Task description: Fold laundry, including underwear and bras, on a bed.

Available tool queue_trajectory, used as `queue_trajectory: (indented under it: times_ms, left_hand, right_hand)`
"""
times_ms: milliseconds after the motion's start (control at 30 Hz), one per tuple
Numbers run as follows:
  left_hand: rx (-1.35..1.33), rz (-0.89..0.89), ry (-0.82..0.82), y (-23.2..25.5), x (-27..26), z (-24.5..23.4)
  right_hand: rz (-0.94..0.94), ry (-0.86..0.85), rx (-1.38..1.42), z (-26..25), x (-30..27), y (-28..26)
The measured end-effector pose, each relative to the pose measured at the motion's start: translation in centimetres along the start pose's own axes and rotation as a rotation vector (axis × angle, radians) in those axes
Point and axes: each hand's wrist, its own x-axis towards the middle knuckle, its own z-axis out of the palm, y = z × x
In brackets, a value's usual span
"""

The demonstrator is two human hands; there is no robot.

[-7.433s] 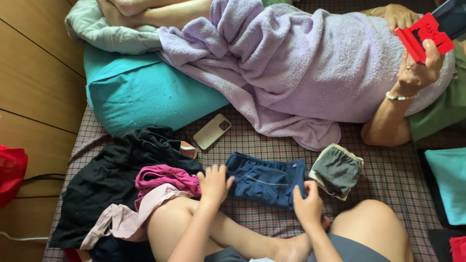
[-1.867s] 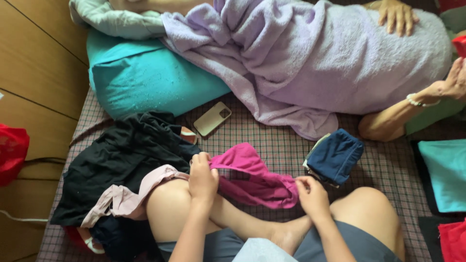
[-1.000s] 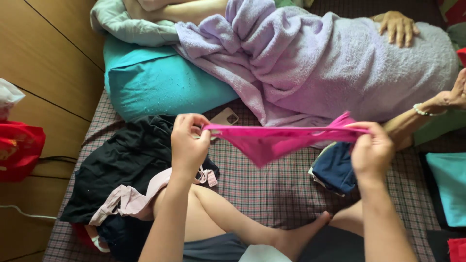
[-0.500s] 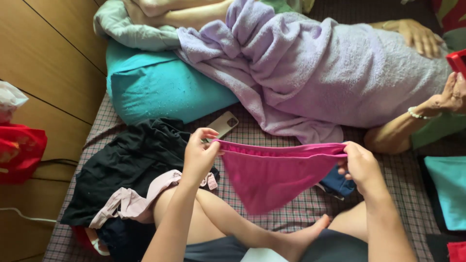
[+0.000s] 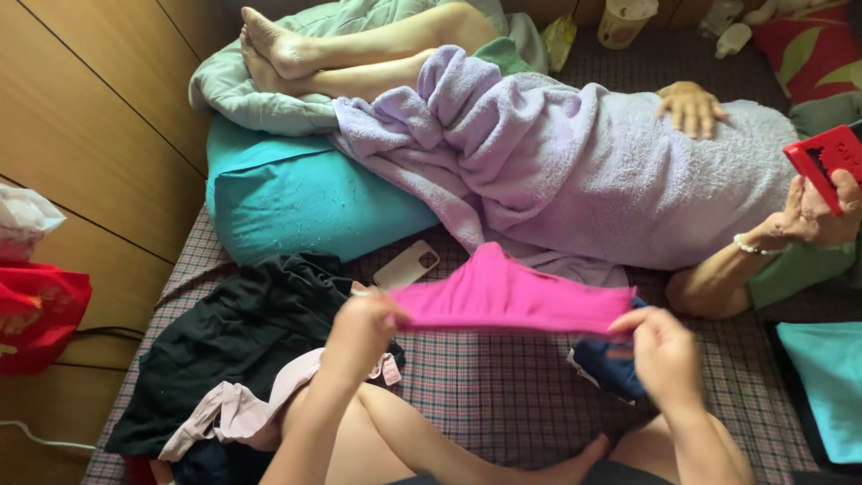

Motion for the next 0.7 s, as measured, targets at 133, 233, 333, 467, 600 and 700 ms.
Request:
queue_trajectory:
  times_ms: [133, 233, 333, 467, 600, 700]
  left_hand:
    - [0.152, -0.012, -0.380, -5.2, -4.6, 3.3]
    - [0.154, -0.033, -0.540, -7.0, -7.4, 4.7]
    - [-0.013, -0.031, -0.589, -8.1, -8.0, 5.2]
    - [0.190, 0.118, -0.218, -2.2, -3.1, 2.0]
    - [0.221, 0.376, 0.312, 6.2, 1.2, -2.3]
    - [0.454, 0.403, -0.015, 3.0, 0.9, -0.6]
  right_hand:
    - [0.041, -0.119, -0.230, 0.6, -4.3, 2.5]
    - [0.257, -0.214, -0.335, 0.5, -7.0, 5.7]
    - [0.412, -0.302, -0.275, 0.4, -8.3, 7.7]
    - [-0.060, -0.086, -0.285, 0.8, -6.8, 1.2]
    - [-0.699, 0.334, -0.393, 0.8, -5.2, -6.9]
    - [-0.518, 0.256, -0.460, 1.2, -3.6, -7.3]
